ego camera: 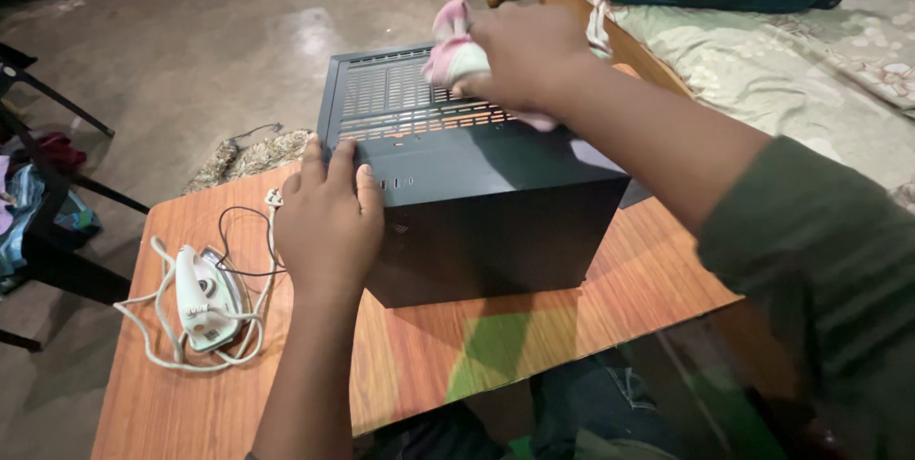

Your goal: The person wipes the exterior glass and metal panels of a computer tower with a cloth, turning the case over to reach different sides.

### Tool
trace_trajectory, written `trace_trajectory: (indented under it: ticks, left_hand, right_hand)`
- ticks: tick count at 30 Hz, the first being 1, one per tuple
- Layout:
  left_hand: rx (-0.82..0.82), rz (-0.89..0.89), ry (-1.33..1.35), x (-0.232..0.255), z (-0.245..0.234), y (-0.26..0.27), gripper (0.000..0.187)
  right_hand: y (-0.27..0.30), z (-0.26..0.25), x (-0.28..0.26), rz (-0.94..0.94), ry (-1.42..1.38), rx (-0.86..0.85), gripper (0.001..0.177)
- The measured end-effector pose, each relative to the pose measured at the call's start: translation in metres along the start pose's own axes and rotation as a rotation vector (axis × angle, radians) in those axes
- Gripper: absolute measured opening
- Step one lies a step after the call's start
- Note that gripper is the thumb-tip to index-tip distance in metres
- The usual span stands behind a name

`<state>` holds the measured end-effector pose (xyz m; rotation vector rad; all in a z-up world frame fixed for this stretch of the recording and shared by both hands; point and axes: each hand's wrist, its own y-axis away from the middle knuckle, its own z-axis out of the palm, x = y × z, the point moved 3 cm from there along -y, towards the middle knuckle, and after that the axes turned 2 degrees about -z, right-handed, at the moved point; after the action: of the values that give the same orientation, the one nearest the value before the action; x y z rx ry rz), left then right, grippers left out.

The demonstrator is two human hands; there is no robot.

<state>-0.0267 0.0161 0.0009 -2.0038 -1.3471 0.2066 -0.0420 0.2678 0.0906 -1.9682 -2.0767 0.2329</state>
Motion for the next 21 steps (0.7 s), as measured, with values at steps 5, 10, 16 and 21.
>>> trace_trajectory:
  ticks: [5,10,16,21]
  left_hand:
    - [0.008,0.003,0.0,-0.001,0.001,0.0,0.042]
    - [0.03,0.022,-0.005,0.0,0.0,0.001,0.041]
    - [0.054,0.024,-0.032,0.002,-0.002,0.002,0.04]
    - [0.026,-0.026,-0.023,0.005,0.0,0.0,0.04]
  right_hand:
    - [0.06,-0.028,-0.013,-0.064,0.018,-0.203,0.065]
    - [0.107,-0.048,-0.013,-0.001,0.16,-0.25,0.067]
    - [0.059,-0.013,0.047,0.19,0.171,-0.201,0.074]
    - [-0.025,0.019,0.078,0.166,0.196,-0.066,0.068]
